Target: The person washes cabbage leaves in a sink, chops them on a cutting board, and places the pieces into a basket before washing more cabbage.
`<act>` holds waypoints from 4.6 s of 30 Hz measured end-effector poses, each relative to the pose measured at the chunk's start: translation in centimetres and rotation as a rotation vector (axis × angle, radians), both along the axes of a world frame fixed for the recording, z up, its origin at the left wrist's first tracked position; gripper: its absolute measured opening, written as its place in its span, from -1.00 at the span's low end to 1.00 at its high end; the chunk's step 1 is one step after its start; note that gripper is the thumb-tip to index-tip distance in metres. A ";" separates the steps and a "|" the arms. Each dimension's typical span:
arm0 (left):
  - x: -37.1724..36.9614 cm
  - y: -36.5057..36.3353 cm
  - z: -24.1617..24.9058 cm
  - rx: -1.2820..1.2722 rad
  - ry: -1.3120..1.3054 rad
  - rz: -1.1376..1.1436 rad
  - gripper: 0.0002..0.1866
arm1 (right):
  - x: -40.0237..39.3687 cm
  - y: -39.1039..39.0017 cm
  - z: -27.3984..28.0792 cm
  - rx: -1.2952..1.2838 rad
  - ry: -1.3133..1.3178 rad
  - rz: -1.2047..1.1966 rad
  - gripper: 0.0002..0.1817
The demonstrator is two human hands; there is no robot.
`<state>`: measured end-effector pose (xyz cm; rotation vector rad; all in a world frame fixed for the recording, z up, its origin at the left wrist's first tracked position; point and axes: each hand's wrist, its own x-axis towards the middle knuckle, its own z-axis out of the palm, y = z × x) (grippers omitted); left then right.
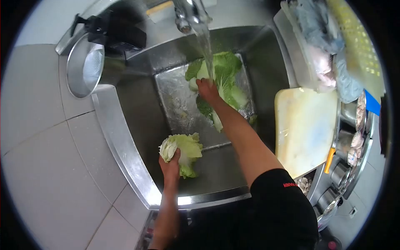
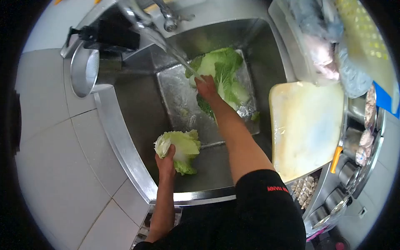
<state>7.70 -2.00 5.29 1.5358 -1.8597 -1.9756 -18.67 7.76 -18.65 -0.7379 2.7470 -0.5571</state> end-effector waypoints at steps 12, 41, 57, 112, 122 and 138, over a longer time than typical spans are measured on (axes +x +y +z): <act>-8.7 -6.9 3.4 0.092 0.252 0.074 -0.56 | -3.5 0.9 21.4 -0.686 -0.808 -0.273 -0.45; -28.3 1.9 14.0 0.102 0.486 -0.240 -0.69 | 0.8 10.6 30.5 -1.049 -0.728 -0.294 -0.62; -27.9 0.8 17.0 0.242 0.594 -0.245 -0.64 | 3.3 9.1 25.0 -1.487 -0.828 -1.270 -0.83; -23.4 -3.7 16.3 0.591 0.625 0.060 -0.48 | -1.7 7.3 30.7 -0.765 0.088 -0.655 -0.83; -12.1 -6.3 20.6 0.036 0.642 0.260 -0.53 | -5.2 0.6 39.3 -0.250 -0.268 -0.085 -0.70; -12.6 5.0 19.8 0.007 0.399 -0.358 -0.57 | 9.0 26.8 34.2 -0.417 0.359 -0.231 -0.73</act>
